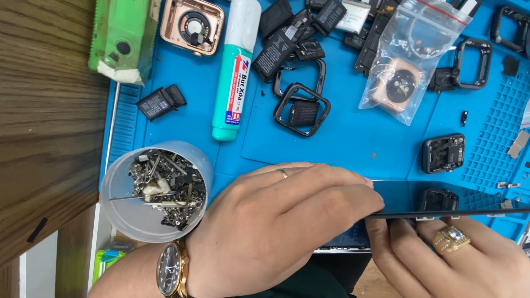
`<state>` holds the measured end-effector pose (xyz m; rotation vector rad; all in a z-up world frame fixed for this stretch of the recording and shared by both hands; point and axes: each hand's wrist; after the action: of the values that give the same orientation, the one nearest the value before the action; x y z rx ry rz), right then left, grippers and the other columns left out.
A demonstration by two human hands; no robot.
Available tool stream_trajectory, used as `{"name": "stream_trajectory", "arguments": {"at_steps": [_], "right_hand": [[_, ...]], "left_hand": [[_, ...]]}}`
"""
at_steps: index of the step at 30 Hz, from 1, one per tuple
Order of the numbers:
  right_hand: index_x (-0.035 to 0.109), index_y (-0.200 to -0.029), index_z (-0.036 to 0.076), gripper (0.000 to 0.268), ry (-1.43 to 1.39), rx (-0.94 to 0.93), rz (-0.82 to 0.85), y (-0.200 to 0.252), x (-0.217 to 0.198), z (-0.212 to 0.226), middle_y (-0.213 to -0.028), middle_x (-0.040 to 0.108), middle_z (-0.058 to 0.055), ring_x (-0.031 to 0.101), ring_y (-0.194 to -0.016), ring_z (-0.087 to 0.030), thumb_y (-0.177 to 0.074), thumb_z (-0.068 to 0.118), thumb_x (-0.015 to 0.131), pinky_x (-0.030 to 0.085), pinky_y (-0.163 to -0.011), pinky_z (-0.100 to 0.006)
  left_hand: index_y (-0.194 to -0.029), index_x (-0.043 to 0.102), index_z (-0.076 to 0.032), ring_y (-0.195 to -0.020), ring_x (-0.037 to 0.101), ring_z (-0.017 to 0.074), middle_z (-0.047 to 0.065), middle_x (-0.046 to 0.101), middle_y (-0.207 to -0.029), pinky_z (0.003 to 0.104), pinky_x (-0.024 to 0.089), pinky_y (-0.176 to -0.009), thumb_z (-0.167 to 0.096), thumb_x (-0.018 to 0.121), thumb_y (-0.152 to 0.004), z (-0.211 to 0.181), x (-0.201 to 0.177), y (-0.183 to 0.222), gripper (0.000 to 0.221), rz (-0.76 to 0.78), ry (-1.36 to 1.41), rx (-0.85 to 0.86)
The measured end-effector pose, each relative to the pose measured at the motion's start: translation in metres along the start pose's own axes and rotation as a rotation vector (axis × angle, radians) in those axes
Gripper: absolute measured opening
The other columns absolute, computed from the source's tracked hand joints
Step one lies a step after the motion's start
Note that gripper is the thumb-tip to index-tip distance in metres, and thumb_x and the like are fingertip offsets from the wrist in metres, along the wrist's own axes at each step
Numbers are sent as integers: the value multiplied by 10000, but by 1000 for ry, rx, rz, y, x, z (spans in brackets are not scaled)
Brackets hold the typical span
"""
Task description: A technician at a workbench prying open a smartphone to inspect and repair its internal components.
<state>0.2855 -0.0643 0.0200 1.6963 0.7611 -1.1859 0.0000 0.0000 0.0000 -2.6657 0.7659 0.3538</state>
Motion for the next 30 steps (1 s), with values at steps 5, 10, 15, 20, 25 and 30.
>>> {"name": "stream_trajectory", "arguments": {"at_steps": [5, 10, 15, 20, 25, 30], "right_hand": [[666, -1177, 83, 338, -41, 16, -20, 1, 1, -2, -944, 735, -104, 722, -733, -291, -877, 219, 739, 609, -585, -414], [655, -1282, 139, 412, -163, 241, -72, 7, -9, -4, -983, 716, -92, 708, -747, -276, -923, 341, 634, 601, -566, -423], [753, -1194, 174, 356, -368, 582, -209, 1, -19, 4, -972, 778, -81, 736, -768, -254, -857, 273, 696, 594, -680, -429], [762, -1153, 234, 309, -338, 482, -210, -16, -9, 11, -927, 752, -10, 680, -630, -207, -865, 344, 741, 527, -526, -377], [758, -1164, 225, 331, -322, 426, -206, -23, -4, 15, -1027, 758, -26, 719, -764, -239, -854, 340, 747, 559, -669, -419], [767, -1133, 218, 325, -339, 491, -182, -28, -6, 18, -905, 742, -32, 631, -530, -218, -852, 380, 779, 468, -463, -362]], "left_hand": [[-1272, 595, -103, -1186, 760, 301, 113, 719, -1260, 455, 625, -995, -1, 539, -1071, 2, 6, 2, 232, 5, -27, 2], [-1275, 592, -92, -1174, 764, 299, 112, 705, -1261, 417, 626, -933, 54, 545, -1051, -1, 8, 0, 271, 5, -34, 20], [-1289, 565, -128, -1159, 778, 289, 92, 718, -1272, 405, 625, -880, -14, 553, -1075, 1, 12, 1, 243, 3, -50, -29], [-1272, 578, -114, -1154, 769, 292, 94, 710, -1247, 419, 618, -903, -16, 513, -1086, 2, 11, 1, 220, -5, -29, -25], [-1273, 571, -139, -1094, 768, 289, 84, 712, -1246, 427, 611, -870, -9, 554, -1058, 3, 5, 6, 251, -1, -69, -26], [-1295, 553, -132, -1047, 747, 285, 104, 698, -1260, 414, 615, -865, 27, 565, -1056, 6, 4, 7, 288, 17, -39, -23]]}}
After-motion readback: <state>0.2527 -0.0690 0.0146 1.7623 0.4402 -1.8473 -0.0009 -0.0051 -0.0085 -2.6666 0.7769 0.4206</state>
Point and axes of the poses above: each hand's wrist, its own y-axis away from the middle knuckle, its own x-axis out of the palm, z = x × y
